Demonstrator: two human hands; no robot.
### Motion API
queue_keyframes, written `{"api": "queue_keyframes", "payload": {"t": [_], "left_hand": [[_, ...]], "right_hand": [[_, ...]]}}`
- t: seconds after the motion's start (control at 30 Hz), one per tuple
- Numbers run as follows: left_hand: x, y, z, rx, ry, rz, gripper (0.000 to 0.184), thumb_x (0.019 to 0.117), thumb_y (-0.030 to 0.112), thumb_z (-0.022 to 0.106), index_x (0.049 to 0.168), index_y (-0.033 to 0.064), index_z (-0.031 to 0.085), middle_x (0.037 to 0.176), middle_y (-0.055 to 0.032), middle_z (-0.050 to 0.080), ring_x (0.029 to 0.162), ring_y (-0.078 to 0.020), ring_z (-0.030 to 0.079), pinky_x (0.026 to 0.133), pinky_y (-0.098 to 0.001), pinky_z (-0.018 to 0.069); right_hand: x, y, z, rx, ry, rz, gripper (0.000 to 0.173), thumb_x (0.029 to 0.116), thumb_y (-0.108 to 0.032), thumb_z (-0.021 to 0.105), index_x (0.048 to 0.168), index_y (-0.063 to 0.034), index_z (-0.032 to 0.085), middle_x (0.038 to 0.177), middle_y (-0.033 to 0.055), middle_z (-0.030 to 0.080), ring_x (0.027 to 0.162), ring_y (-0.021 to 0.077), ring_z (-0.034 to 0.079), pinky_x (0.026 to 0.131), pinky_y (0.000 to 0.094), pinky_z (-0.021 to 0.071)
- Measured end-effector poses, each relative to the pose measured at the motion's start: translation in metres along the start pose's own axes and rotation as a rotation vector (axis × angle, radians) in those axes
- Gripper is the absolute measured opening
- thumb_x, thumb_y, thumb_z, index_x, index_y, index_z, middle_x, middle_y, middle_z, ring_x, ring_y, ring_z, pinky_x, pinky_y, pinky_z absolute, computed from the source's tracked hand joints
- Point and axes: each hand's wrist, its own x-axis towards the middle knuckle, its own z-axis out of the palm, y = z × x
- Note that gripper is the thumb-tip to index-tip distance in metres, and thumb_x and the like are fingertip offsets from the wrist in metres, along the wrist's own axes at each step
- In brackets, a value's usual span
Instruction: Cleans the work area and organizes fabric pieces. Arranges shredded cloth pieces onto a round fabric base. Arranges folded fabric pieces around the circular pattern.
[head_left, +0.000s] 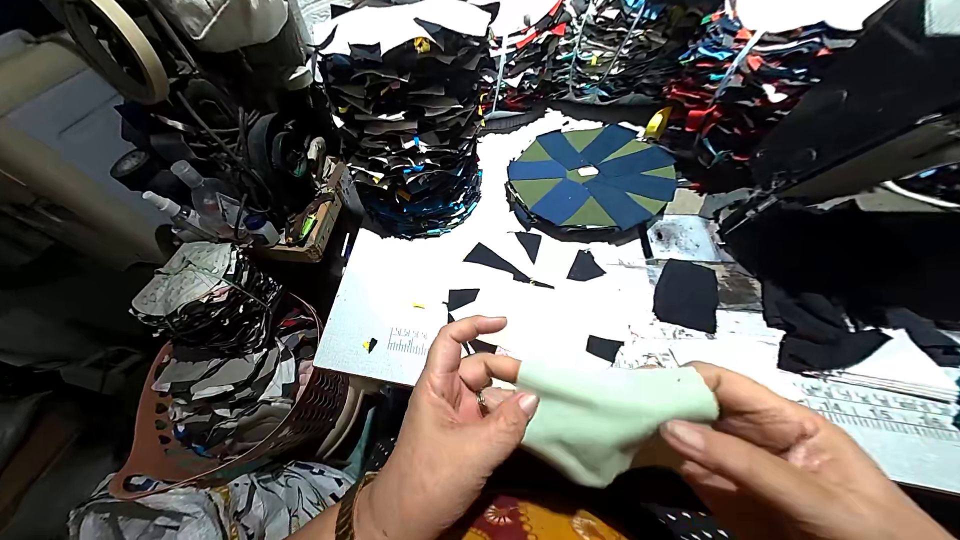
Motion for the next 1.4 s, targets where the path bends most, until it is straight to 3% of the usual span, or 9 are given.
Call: {"api": "queue_keyframes", "payload": {"t": [0.17,0.37,0.5,0.63,0.77,0.83,1.1,1.3,1.4], "left_hand": [[-0.009,-0.006,-0.004,0.070,-0.163,0.037,0.031,0.0941,-0.004,0.065,0.125,-0.0022,0.065,0.118,-0.0053,0.069,0.093,-0.0038,0.065,0.082,-0.0218,0.0572],[-0.009,-0.005,-0.008,0.228,-0.086,0.046,0.041,0.0933,0.001,0.069,0.134,-0.0004,0.064,0.109,-0.0059,0.065,0.080,-0.0031,0.063,0.069,-0.0176,0.0566],[-0.007,-0.006,-0.007,0.314,-0.094,0.093,0.040,0.0928,0.003,0.071,0.133,0.0000,0.064,0.107,-0.0071,0.063,0.077,-0.0045,0.062,0.067,-0.0188,0.0577],[-0.004,-0.006,-0.007,0.385,-0.106,0.126,0.044,0.0929,0.003,0.070,0.136,0.0025,0.063,0.109,-0.0072,0.063,0.080,-0.0056,0.064,0.067,-0.0193,0.0579],[0.008,0.005,-0.009,0.513,-0.082,0.203,0.040,0.0934,0.004,0.069,0.133,0.0077,0.067,0.103,-0.0034,0.065,0.079,-0.0059,0.063,0.067,-0.0202,0.0572],[0.022,0.015,-0.011,0.614,-0.065,0.263,0.038,0.0926,0.002,0.070,0.130,0.0066,0.069,0.113,-0.0044,0.069,0.086,-0.0072,0.067,0.070,-0.0221,0.0601],[0.099,0.056,-0.016,0.768,-0.125,0.466,0.041,0.0926,-0.002,0.069,0.133,0.0009,0.065,0.133,-0.0129,0.063,0.088,-0.0091,0.070,0.072,-0.0225,0.0607],[0.120,0.036,-0.028,0.961,-0.172,0.466,0.040,0.0931,-0.002,0.067,0.133,0.0001,0.066,0.132,-0.0156,0.063,0.082,-0.0108,0.065,0.070,-0.0234,0.0559],[0.122,0.021,-0.033,1.045,-0.194,0.391,0.042,0.0934,-0.002,0.067,0.135,0.0005,0.065,0.137,-0.0169,0.062,0.105,-0.0174,0.068,0.087,-0.0289,0.0576]], "right_hand": [[-0.001,0.001,0.012,-0.111,0.093,0.038,0.028,0.0991,0.002,0.057,0.122,-0.0135,0.059,0.099,0.0011,0.076,0.084,0.0101,0.075,0.076,0.0264,0.0636],[-0.006,-0.005,0.015,-0.352,0.072,-0.005,0.073,0.0950,0.005,0.060,0.159,-0.0090,0.028,0.109,0.0005,0.072,0.087,0.0085,0.072,0.078,0.0241,0.0614],[-0.004,0.000,0.010,-0.516,0.002,-0.131,0.043,0.0967,0.000,0.061,0.140,-0.0004,0.059,0.124,0.0055,0.070,0.105,0.0102,0.070,0.090,0.0259,0.0605],[0.001,-0.003,0.008,-0.580,-0.015,-0.215,0.025,0.0975,-0.003,0.060,0.118,-0.0037,0.075,0.111,0.0024,0.073,0.095,0.0061,0.070,0.081,0.0206,0.0603],[0.015,0.003,-0.001,-0.668,0.132,-0.350,0.020,0.0970,-0.014,0.065,0.111,-0.0130,0.079,0.104,-0.0035,0.075,0.093,0.0059,0.071,0.082,0.0211,0.0603],[0.026,0.003,0.001,-0.710,0.197,-0.411,0.021,0.0959,-0.017,0.065,0.113,-0.0151,0.078,0.105,-0.0052,0.074,0.094,0.0057,0.070,0.081,0.0211,0.0605],[0.081,-0.024,0.009,-0.900,0.261,-0.625,0.032,0.0964,-0.011,0.066,0.127,-0.0018,0.069,0.115,0.0066,0.067,0.080,0.0023,0.063,0.069,0.0163,0.0551],[0.096,0.008,0.004,-0.987,0.301,-0.556,0.034,0.0956,-0.010,0.067,0.128,-0.0022,0.069,0.114,0.0107,0.067,0.067,0.0038,0.053,0.058,0.0179,0.0459],[0.096,0.021,0.004,-1.040,0.295,-0.448,0.035,0.0946,-0.005,0.068,0.130,-0.0006,0.068,0.115,0.0141,0.067,0.067,0.0097,0.058,0.059,0.0243,0.0509]]}}
